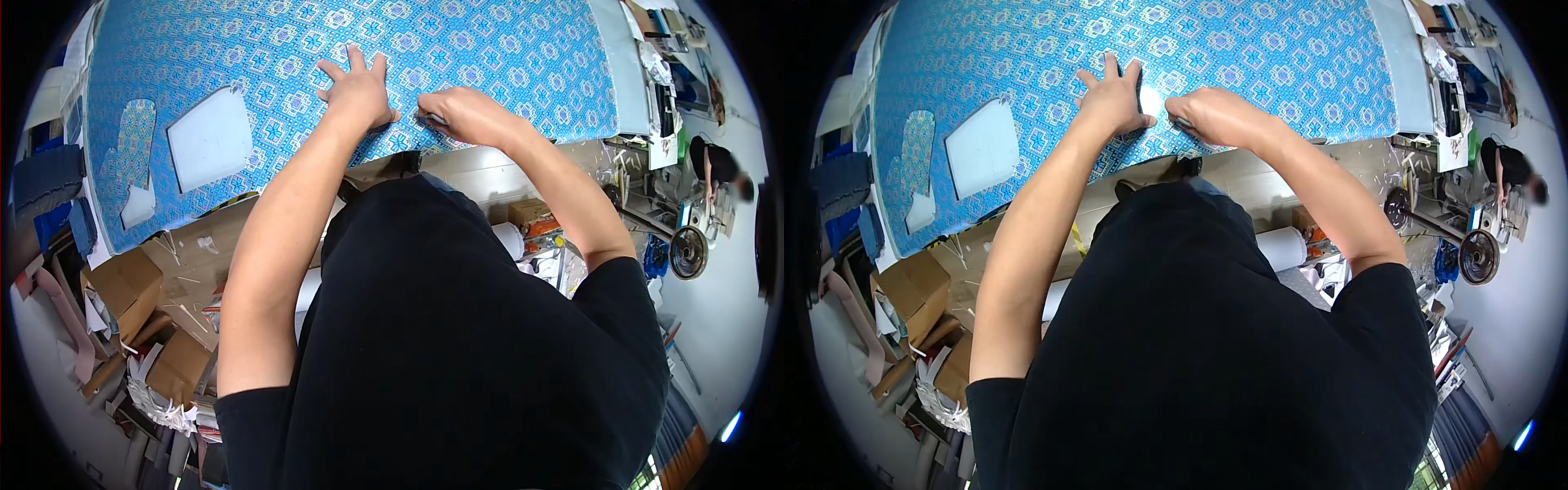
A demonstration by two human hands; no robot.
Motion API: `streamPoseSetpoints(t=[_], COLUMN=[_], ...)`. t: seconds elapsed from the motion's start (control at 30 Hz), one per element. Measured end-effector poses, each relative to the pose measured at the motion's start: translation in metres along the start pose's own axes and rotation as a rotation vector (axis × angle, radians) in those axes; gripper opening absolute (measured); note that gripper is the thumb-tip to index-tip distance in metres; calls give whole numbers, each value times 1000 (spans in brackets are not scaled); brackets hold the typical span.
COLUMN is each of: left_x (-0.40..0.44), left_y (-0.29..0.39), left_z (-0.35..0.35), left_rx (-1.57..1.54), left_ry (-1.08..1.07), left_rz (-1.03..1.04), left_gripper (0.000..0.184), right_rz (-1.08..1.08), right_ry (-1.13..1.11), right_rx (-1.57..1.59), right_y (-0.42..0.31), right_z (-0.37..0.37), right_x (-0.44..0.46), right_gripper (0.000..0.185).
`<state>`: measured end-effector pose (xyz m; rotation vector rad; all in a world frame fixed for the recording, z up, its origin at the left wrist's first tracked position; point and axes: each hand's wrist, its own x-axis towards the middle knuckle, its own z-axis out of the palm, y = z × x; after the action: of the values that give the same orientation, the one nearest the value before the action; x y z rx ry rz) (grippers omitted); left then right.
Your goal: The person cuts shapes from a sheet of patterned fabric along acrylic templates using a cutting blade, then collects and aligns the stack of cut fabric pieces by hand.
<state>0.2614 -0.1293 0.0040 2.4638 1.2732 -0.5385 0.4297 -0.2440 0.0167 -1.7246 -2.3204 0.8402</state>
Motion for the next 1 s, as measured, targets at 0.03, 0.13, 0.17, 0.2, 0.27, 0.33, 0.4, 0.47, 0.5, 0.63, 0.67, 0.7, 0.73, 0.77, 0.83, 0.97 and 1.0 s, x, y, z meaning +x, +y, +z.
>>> streamPoseSetpoints(t=[0.03,0.13,0.17,0.2,0.27,0.33,0.4,0.47,0.5,0.63,0.67,0.7,0.73,0.77,0.83,0.97,1.0], left_x=[0,0,-1,-1,-2,-2,-1,0,0,7,9,10,11,10,13,10,12], left_y=[1,2,1,1,2,2,3,3,3,4,5,7,10,12,13,15,15], left_z=[0,-2,-2,-3,-5,-6,-4,-7,-9,-12,-14,-15,-15,-16,-14,-15,-13], left_rx=[9,17,19,12,10,28,42,61,76,205,277,285,248,211,192,178,177], left_ry=[2,-9,-12,-18,-21,-40,-35,-23,-43,-47,-32,-29,-27,-29,-18,20,20], left_rz=[-1,-1,-3,3,12,10,9,15,12,128,215,236,230,224,252,286,297], left_gripper=[109,109,109,107,106,106,107,108,108,105,105,105,104,103,103,105,105], right_rz=[-5,-79,-80,-142,-201,-253,-210,-165,-39,282,416,493,509,594,719,752,757], right_ry=[8,119,119,187,262,345,365,394,397,552,610,652,666,698,756,882,902], right_rx=[22,68,72,112,151,342,349,352,378,429,402,425,420,444,458,435,425], right_y=[2,9,13,19,31,38,39,30,23,-18,-27,-35,-43,-51,-64,-75,-77], right_z=[1,9,13,17,28,41,49,46,45,54,61,67,70,73,77,86,86], right_x=[-1,-3,-4,-7,-11,-15,-20,-25,-31,-43,-43,-42,-40,-38,-32,-19,-17], right_gripper=[19,11,11,12,13,16,16,16,16,15,16,18,18,19,21,17,18])
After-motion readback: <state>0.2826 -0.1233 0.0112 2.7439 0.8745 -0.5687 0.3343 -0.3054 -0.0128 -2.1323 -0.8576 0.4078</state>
